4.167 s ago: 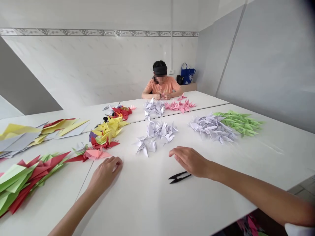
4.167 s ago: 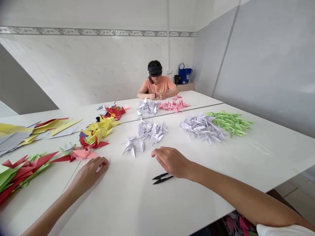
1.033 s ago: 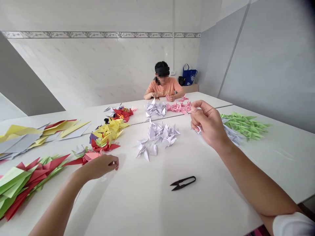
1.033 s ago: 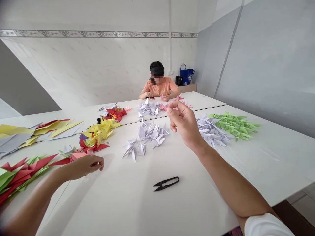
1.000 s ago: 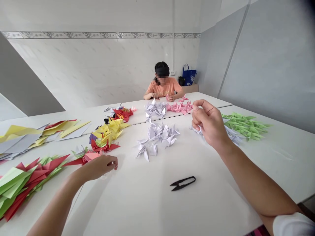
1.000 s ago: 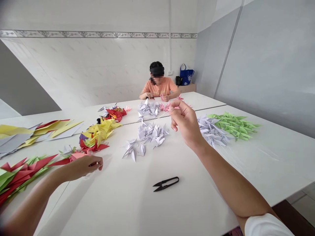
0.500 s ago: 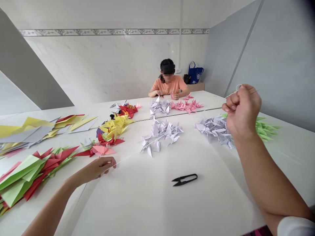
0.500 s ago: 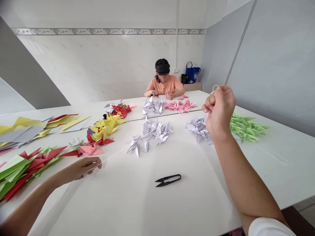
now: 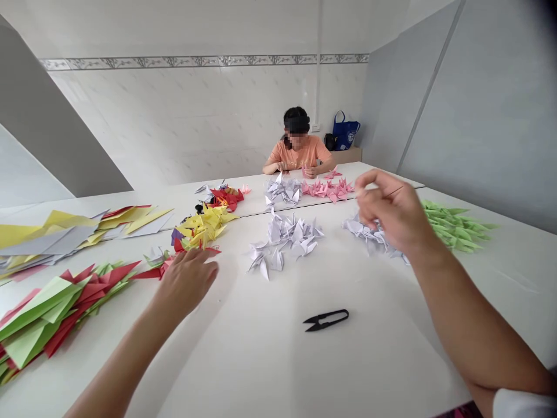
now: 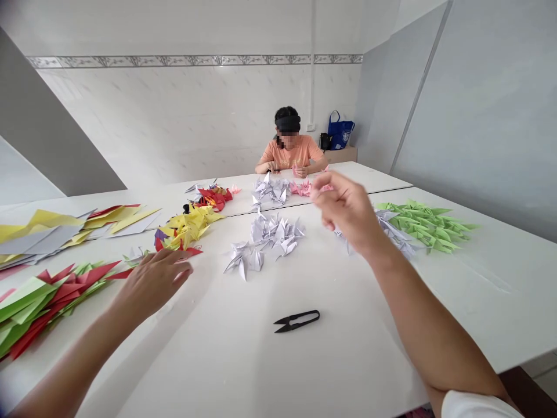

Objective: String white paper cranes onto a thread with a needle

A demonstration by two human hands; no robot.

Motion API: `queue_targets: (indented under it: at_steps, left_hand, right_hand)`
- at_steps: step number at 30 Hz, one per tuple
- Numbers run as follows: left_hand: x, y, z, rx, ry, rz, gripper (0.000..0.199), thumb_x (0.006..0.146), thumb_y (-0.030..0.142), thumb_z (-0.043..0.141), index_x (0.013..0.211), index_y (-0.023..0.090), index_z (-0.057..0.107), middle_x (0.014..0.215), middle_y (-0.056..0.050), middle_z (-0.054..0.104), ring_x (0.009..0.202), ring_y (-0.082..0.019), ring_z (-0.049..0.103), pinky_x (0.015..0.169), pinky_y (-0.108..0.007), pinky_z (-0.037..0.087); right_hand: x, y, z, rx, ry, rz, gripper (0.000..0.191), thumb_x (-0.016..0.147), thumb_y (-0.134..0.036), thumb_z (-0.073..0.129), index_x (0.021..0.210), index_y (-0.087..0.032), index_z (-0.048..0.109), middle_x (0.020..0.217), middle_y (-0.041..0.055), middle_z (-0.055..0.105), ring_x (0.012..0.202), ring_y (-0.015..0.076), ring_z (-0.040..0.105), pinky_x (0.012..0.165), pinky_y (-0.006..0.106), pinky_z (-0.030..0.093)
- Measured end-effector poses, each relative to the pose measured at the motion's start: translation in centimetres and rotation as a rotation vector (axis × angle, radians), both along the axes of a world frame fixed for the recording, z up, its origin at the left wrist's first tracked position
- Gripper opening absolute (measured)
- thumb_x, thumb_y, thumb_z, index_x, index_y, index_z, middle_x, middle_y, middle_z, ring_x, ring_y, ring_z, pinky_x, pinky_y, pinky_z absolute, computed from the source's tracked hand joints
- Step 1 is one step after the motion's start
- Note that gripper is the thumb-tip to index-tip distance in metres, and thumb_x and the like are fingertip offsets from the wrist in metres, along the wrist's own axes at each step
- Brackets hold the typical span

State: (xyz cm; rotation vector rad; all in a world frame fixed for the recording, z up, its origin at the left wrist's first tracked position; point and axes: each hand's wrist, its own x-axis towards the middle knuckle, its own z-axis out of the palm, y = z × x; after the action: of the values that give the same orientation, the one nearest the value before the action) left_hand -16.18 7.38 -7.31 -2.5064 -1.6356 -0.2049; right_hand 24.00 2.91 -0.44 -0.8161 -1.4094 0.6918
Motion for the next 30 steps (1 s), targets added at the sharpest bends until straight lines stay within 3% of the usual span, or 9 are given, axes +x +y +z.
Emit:
queue_targets:
  at_steps: [2,4,6,8,10,12,16,23,30]
  left_hand:
    - [3.7,-0.6,1.6,0.037,-0.022,-0.060,0.042,0.099,0.034,0.035,0.091,0.019,0.073,0.106,-0.014,0.073,0.113,-0.033,0.060,0.106,-0.052,0.039]
    - [7.5,-1.6,3.1,-0.012,-0.224,-0.135,0.042,0.102,0.036,0.034,0.101,0.020,0.073,0.087,-0.010,0.072,0.092,-0.027,0.064,0.095,-0.047,0.046]
    - [10.8,-3.0,4.2,-0.138,-0.573,-0.272,0.037,0.103,0.041,0.039,0.123,0.024,0.066,0.107,-0.009,0.070,0.096,-0.023,0.064,0.087,-0.038,0.050]
    - [13.4,-4.4,4.9,-0.347,-0.834,-0.434,0.044,0.103,0.047,0.045,0.142,0.028,0.049,0.127,-0.008,0.064,0.115,-0.021,0.061,0.094,-0.034,0.049]
    - [15.1,-5.4,5.1,-0.567,-0.920,-0.527,0.041,0.104,0.050,0.043,0.138,0.029,0.050,0.116,-0.006,0.066,0.113,-0.019,0.061,0.095,-0.032,0.049]
    - [15.7,-5.8,5.0,-0.649,-0.953,-0.481,0.036,0.104,0.052,0.040,0.124,0.026,0.056,0.084,0.001,0.061,0.086,-0.015,0.062,0.080,-0.028,0.050]
    - [14.7,-5.1,5.0,-0.593,-0.873,-0.330,0.046,0.104,0.056,0.037,0.094,0.022,0.067,0.059,0.005,0.034,0.056,-0.011,0.039,0.054,-0.024,0.034]
    - [9.8,-3.2,7.8,-0.499,-0.539,-0.333,0.049,0.103,0.055,0.035,0.091,0.023,0.071,0.063,0.003,0.037,0.058,-0.012,0.036,0.053,-0.023,0.032]
    - [4.1,-2.1,9.7,-0.418,-0.680,-0.166,0.046,0.099,0.059,0.043,0.089,0.021,0.068,0.058,0.004,0.037,0.053,-0.010,0.035,0.049,-0.022,0.034]
  right_hand:
    - [-1.9,-0.8,-0.4,-0.052,-0.106,0.115,0.013,0.091,-0.033,0.068,0.088,-0.023,0.060,0.052,-0.0092,0.040,0.043,0.0074,0.036,0.043,0.023,0.032]
    - [-3.3,-1.4,-0.8,-0.087,-0.152,0.199,0.018,0.094,-0.038,0.067,0.089,-0.023,0.058,0.053,-0.0090,0.040,0.045,0.0075,0.037,0.043,0.022,0.032]
    - [-4.1,-1.7,-1.1,-0.119,-0.168,0.262,0.021,0.095,-0.041,0.066,0.090,-0.022,0.057,0.053,-0.0091,0.039,0.046,0.0072,0.036,0.043,0.021,0.030]
    - [-4.4,-1.8,-1.4,-0.139,-0.172,0.302,0.022,0.095,-0.041,0.066,0.090,-0.022,0.057,0.054,-0.0094,0.037,0.046,0.0068,0.034,0.044,0.021,0.027]
    - [-4.5,-1.8,-1.6,-0.153,-0.174,0.323,0.021,0.095,-0.040,0.066,0.090,-0.022,0.056,0.054,-0.0097,0.036,0.046,0.0064,0.032,0.044,0.021,0.025]
    - [-4.4,-1.7,-1.7,-0.163,-0.177,0.326,0.021,0.095,-0.039,0.067,0.090,-0.022,0.056,0.054,-0.0100,0.034,0.046,0.0063,0.030,0.044,0.021,0.023]
    - [-4.0,-1.3,-1.9,-0.144,-0.121,0.255,0.021,0.097,-0.041,0.063,0.090,-0.023,0.054,0.053,-0.0101,0.034,0.047,0.0068,0.028,0.045,0.021,0.023]
    - [-1.3,1.6,-0.9,-0.022,0.258,-0.039,0.023,0.087,-0.038,0.071,0.091,-0.024,0.054,0.052,-0.0124,0.028,0.043,0.0071,0.024,0.042,0.021,0.026]
    - [4.9,5.2,-0.8,0.037,0.426,-0.351,0.028,0.078,-0.032,0.075,0.079,-0.023,0.048,0.049,-0.0136,0.023,0.042,0.0059,0.018,0.040,0.021,0.021]
